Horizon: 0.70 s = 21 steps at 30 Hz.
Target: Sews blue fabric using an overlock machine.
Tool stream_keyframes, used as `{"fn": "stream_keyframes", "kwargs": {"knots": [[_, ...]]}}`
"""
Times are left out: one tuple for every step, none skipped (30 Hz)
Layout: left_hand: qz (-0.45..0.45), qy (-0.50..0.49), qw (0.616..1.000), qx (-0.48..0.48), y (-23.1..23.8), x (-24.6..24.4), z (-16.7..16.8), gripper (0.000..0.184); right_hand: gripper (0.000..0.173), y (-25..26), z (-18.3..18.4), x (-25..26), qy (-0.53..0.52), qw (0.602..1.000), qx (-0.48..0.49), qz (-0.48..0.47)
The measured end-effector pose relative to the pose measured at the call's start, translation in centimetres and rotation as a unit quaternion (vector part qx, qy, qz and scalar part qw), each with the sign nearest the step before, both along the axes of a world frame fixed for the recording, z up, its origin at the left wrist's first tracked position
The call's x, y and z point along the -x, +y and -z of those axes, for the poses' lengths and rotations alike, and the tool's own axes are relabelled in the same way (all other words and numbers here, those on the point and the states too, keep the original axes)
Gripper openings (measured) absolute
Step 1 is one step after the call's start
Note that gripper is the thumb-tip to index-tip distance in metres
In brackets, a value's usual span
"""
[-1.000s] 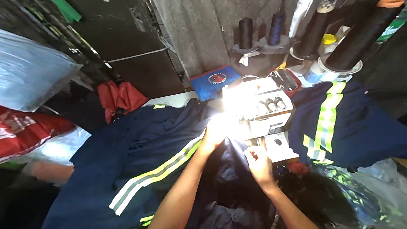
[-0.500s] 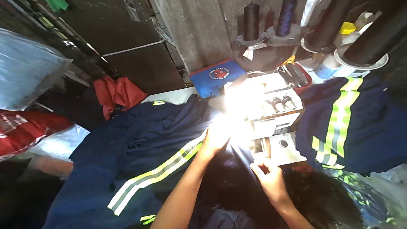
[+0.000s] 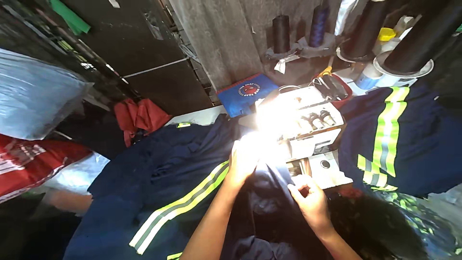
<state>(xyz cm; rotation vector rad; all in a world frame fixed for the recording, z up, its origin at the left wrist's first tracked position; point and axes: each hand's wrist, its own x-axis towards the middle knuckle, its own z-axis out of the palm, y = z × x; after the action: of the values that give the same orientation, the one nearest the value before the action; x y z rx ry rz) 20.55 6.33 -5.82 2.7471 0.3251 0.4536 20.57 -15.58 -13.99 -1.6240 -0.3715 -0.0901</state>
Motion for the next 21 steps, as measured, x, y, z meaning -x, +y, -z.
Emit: {"fn": "stream_keyframes", "kwargs": {"knots": [[-0.018, -0.007, 1.0, 0.004, 0.1, 0.4, 0.6, 0.039, 0.015, 0.1, 0.1, 0.0, 0.002, 1.0, -0.022, -0.005], [-0.029, -0.009, 0.999, 0.025, 0.4, 0.5, 1.0, 0.038, 0.018, 0.3, 0.2, -0.1, 0.0, 0.999, -0.038, -0.011], [-0.028, -0.011, 0.998, 0.051, 0.8, 0.3, 1.3, 0.037, 0.019, 0.5, 0.3, -0.2, -0.008, 0.999, -0.049, -0.018], [-0.025, -0.008, 0.997, 0.068, 1.3, -0.2, 1.4, 0.036, 0.018, 0.8, 0.3, -0.4, -0.02, 0.998, -0.055, -0.021], [-0.019, -0.005, 0.997, 0.075, 2.1, -0.8, 1.4, 0.034, 0.015, 1.2, 0.1, -0.8, -0.032, 0.998, -0.056, -0.022], [-0.016, 0.001, 0.997, 0.08, 2.9, -1.6, 1.4, 0.032, 0.013, 1.7, -0.3, -1.3, -0.042, 0.998, -0.05, -0.025], [-0.018, 0.008, 0.996, 0.09, 3.7, -2.4, 1.3, 0.031, 0.013, 2.2, -0.8, -2.0, -0.05, 0.998, -0.037, -0.024], [-0.019, 0.006, 0.995, 0.1, 4.5, -3.3, 1.2, 0.031, 0.013, 2.8, -1.4, -2.7, -0.054, 0.998, -0.017, -0.018], [-0.02, 0.003, 0.995, 0.099, 5.3, -4.1, 1.3, 0.031, 0.012, 3.4, -1.9, -3.5, -0.054, 0.998, 0.004, -0.01], [-0.02, 0.005, 0.996, 0.09, 6.0, -4.9, 1.3, 0.032, 0.009, 3.9, -2.3, -4.3, -0.059, 0.998, 0.016, -0.007], [-0.018, 0.002, 0.997, 0.077, 6.7, -5.6, 1.3, 0.034, 0.008, 4.2, -2.5, -4.8, -0.066, 0.997, 0.023, -0.007], [-0.015, -0.01, 0.998, 0.055, 7.2, -5.9, 1.5, 0.035, 0.007, 4.3, -2.7, -5.2, -0.073, 0.997, 0.03, -0.007], [-0.019, -0.036, 0.999, 0.022, 7.8, -5.7, 1.7, 0.036, 0.006, 4.1, -2.8, -5.4, -0.076, 0.996, 0.039, -0.007], [-0.029, -0.082, 0.996, -0.012, 8.5, -4.7, 2.0, 0.037, 0.005, 3.8, -2.9, -5.3, -0.08, 0.996, 0.041, -0.013], [-0.047, -0.146, 0.987, -0.045, 9.2, -2.5, 2.5, 0.039, 0.007, 3.1, -2.9, -5.0, -0.083, 0.995, 0.041, -0.026], [-0.091, -0.21, 0.97, -0.08, 9.8, 1.2, 3.2, 0.039, 0.013, 1.9, -2.5, -4.3, -0.08, 0.994, 0.053, -0.045], [-0.161, -0.272, 0.943, -0.106, 10.2, 6.3, 4.4, 0.039, 0.024, 0.3, -2.0, -3.3, -0.068, 0.992, 0.079, -0.066], [-0.24, -0.328, 0.908, -0.1, 10.1, 12.2, 6.1, 0.041, 0.037, -1.6, -1.2, -2.1, -0.048, 0.987, 0.121, -0.092], [-0.318, -0.36, 0.876, -0.047, 9.3, 17.8, 8.0, 0.047, 0.048, -3.3, -0.1, -0.9, -0.023, 0.976, 0.18, -0.118], [-0.385, -0.366, 0.844, 0.066, 7.8, 22.4, 10.5, 0.055, 0.052, -4.7, 1.2, 0.2, 0.012, 0.957, 0.251, -0.147], [-0.436, -0.347, 0.802, 0.215, 5.7, 25.7, 13.3, 0.063, 0.047, -5.9, 2.2, 1.3, 0.07, 0.91, 0.354, -0.203]]}}
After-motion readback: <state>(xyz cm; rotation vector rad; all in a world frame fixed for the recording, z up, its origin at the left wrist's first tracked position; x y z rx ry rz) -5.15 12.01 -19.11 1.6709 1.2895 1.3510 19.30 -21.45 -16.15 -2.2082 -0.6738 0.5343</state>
